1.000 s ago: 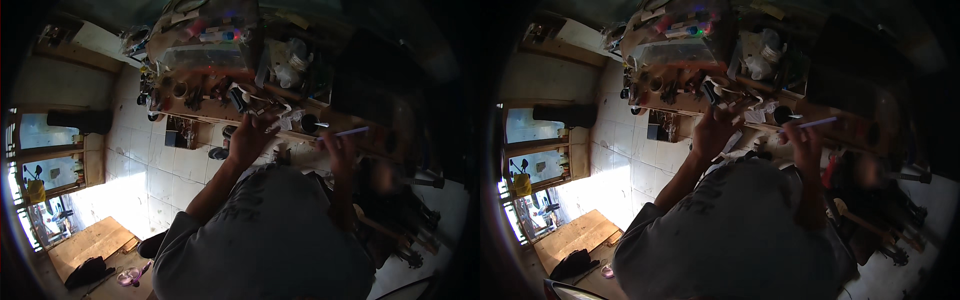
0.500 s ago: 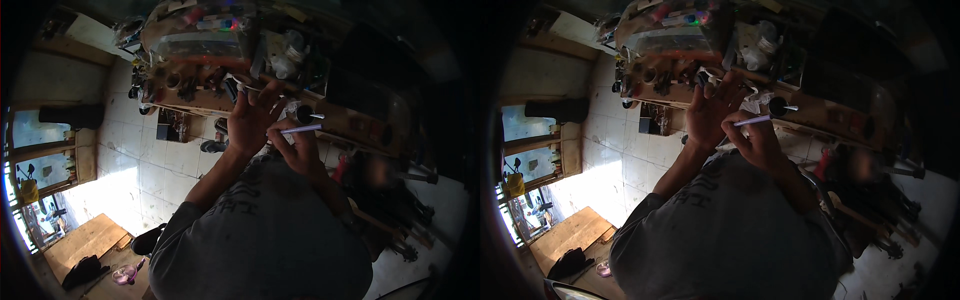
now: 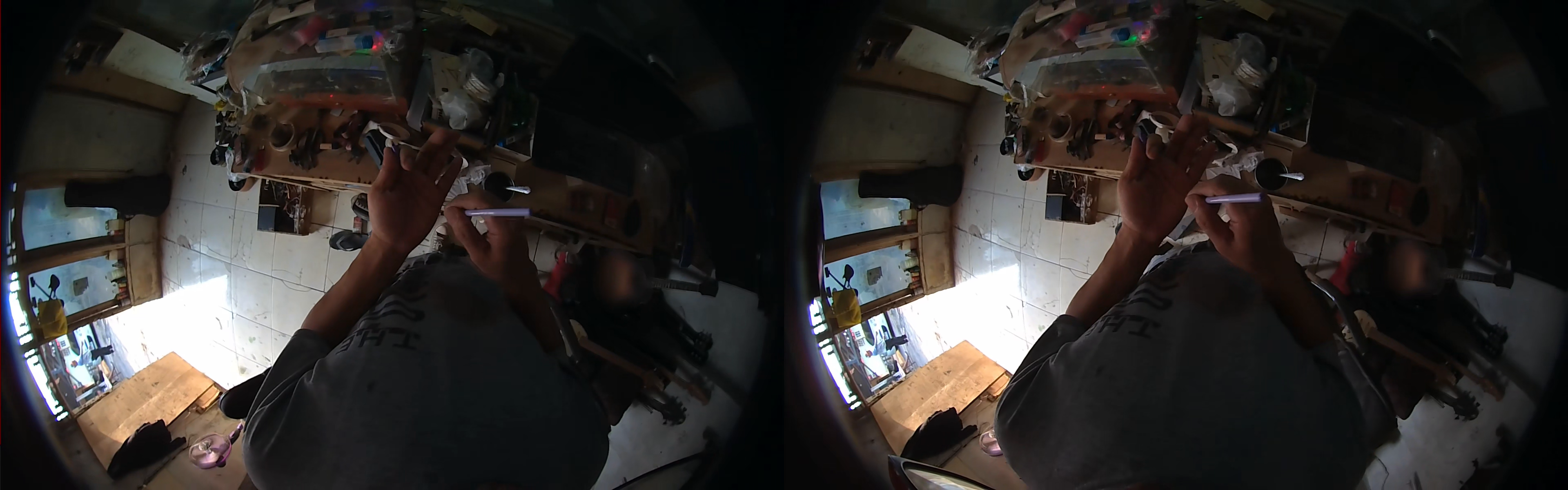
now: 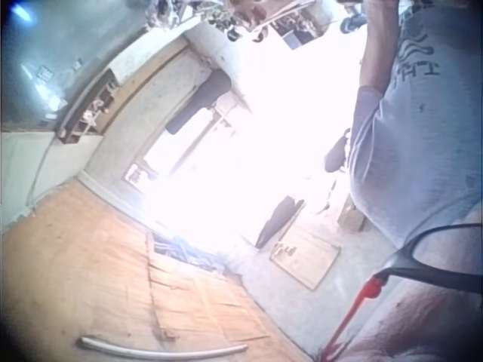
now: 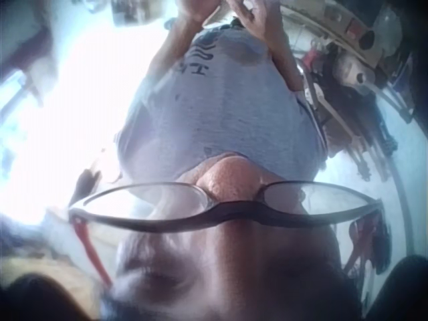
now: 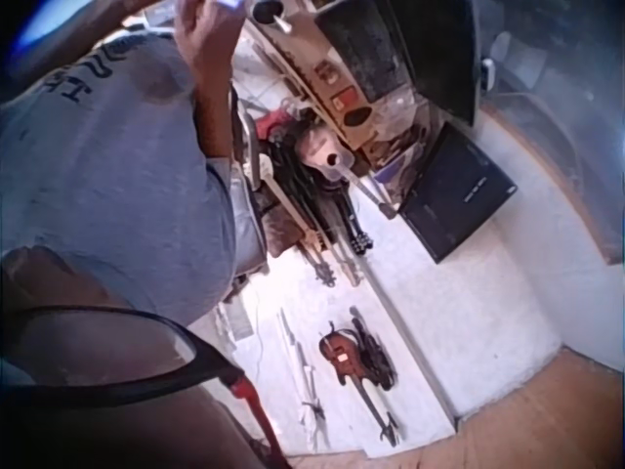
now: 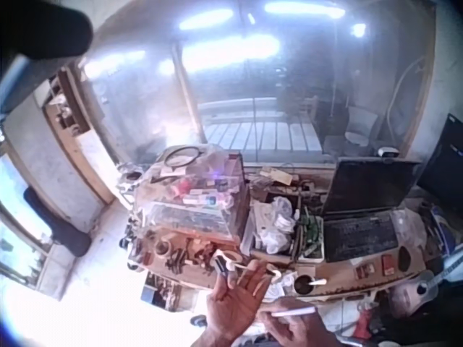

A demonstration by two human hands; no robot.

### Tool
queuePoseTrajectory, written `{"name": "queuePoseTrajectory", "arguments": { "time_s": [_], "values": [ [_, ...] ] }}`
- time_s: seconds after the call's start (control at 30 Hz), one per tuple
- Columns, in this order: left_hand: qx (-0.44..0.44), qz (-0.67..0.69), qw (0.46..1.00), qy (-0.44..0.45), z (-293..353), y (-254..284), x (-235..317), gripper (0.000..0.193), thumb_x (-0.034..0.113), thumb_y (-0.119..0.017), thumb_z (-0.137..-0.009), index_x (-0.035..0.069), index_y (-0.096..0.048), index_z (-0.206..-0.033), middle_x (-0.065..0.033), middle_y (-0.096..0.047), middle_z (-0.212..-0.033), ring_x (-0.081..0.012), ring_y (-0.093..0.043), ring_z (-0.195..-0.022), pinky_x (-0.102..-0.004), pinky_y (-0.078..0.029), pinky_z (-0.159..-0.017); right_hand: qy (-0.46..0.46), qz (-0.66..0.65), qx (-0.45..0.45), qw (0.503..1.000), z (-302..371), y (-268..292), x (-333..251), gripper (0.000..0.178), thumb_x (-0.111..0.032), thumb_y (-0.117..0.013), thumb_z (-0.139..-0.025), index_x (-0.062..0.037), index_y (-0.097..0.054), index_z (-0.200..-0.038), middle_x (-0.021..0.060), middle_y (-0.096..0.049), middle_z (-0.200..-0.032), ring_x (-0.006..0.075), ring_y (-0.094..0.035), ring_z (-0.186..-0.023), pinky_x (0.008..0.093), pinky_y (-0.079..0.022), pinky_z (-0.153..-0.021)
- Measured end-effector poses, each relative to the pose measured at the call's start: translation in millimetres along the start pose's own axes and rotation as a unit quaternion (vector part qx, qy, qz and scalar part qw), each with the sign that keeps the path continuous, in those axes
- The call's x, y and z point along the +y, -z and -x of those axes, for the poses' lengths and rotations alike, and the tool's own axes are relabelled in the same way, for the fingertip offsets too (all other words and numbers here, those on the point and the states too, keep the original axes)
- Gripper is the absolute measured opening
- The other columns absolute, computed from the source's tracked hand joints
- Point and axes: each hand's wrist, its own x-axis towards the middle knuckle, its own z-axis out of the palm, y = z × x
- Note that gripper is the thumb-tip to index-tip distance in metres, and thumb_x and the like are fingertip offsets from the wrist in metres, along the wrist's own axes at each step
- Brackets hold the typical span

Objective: The person picks up a wooden guitar neck, holds it with one hand, and uses a blue pen to mark specific points on the side of the fretboard.

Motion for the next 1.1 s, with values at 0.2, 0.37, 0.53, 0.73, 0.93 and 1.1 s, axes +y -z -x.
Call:
{"name": "queuePoseTrajectory", "arguments": {
  "time_s": [0.2, 0.37, 0.53, 0.73, 0.93, 1.1],
  "values": [
    [0.077, -0.047, 0.992, 0.088, -2, 13, -12, 0.037, 0.037, -0.036, -0.102, 0.01, -0.058, -0.088, -0.0081, -0.062, -0.1, -0.0257, -0.056, -0.105, -0.0474, -0.035, -0.102, -0.072, -0.143, 0.107, 0.981, 9, 16, 21, 0.012, -0.012, -0.06, -0.092, -0.0001, -0.06, -0.093, 0.0079, -0.065, -0.081, 0.0149, -0.064, -0.073, 0.0289, -0.049, -0.064],
    [-0.001, -0.434, 0.885, 0.166, 17, 15, -25, 0.042, 0.041, -0.047, -0.098, 0.0, -0.056, -0.098, -0.0076, -0.06, -0.088, -0.0154, -0.056, -0.078, -0.0299, -0.044, -0.073, -0.058, -0.132, 0.182, 0.973, 19, 31, 29, 0.013, -0.011, -0.06, -0.094, 0.0015, -0.06, -0.098, 0.0071, -0.063, -0.087, 0.012, -0.062, -0.081, 0.0276, -0.049, -0.069],
    [-0.066, -0.497, 0.836, 0.222, 12, 3, -48, 0.036, 0.034, -0.043, -0.101, 0.002, -0.057, -0.099, -0.0065, -0.061, -0.087, -0.0132, -0.055, -0.076, -0.0277, -0.045, -0.073, -0.083, -0.126, 0.213, 0.965, 42, 45, 25, 0.018, -0.017, -0.063, -0.093, 0.0007, -0.06, -0.096, 0.0073, -0.063, -0.073, 0.0131, -0.063, -0.067, 0.028, -0.05, -0.062],
    [-0.069, -0.486, 0.837, 0.242, 13, 7, -50, 0.034, 0.031, -0.041, -0.103, 0.001, -0.056, -0.1, -0.0048, -0.057, -0.081, -0.0134, -0.054, -0.075, -0.0281, -0.045, -0.073, -0.114, -0.109, 0.247, 0.956, 62, 45, 29, 0.022, -0.02, -0.064, -0.092, 0.0019, -0.061, -0.096, 0.01, -0.067, -0.079, 0.017, -0.068, -0.074, 0.0296, -0.051, -0.064],
    [-0.116, -0.553, 0.794, 0.224, 11, 11, -52, 0.03, 0.026, -0.042, -0.103, 0.001, -0.056, -0.094, -0.0026, -0.056, -0.081, -0.0107, -0.052, -0.073, -0.0261, -0.044, -0.07, -0.13, -0.056, 0.224, 0.964, 65, 46, 24, 0.013, -0.012, -0.065, -0.088, 0.0013, -0.066, -0.088, 0.0092, -0.067, -0.077, 0.0157, -0.064, -0.069, 0.029, -0.049, -0.064],
    [-0.085, -0.558, 0.793, 0.227, 20, 4, -50, 0.029, 0.026, -0.046, -0.102, 0.0, -0.057, -0.096, -0.0009, -0.055, -0.076, -0.0078, -0.052, -0.071, -0.0243, -0.044, -0.065, -0.146, -0.133, 0.245, 0.949, 69, 29, 36, 0.01, -0.009, -0.067, -0.086, 0.0011, -0.066, -0.089, 0.0071, -0.067, -0.078, 0.0119, -0.062, -0.072, 0.0263, -0.048, -0.066]
  ]
}}
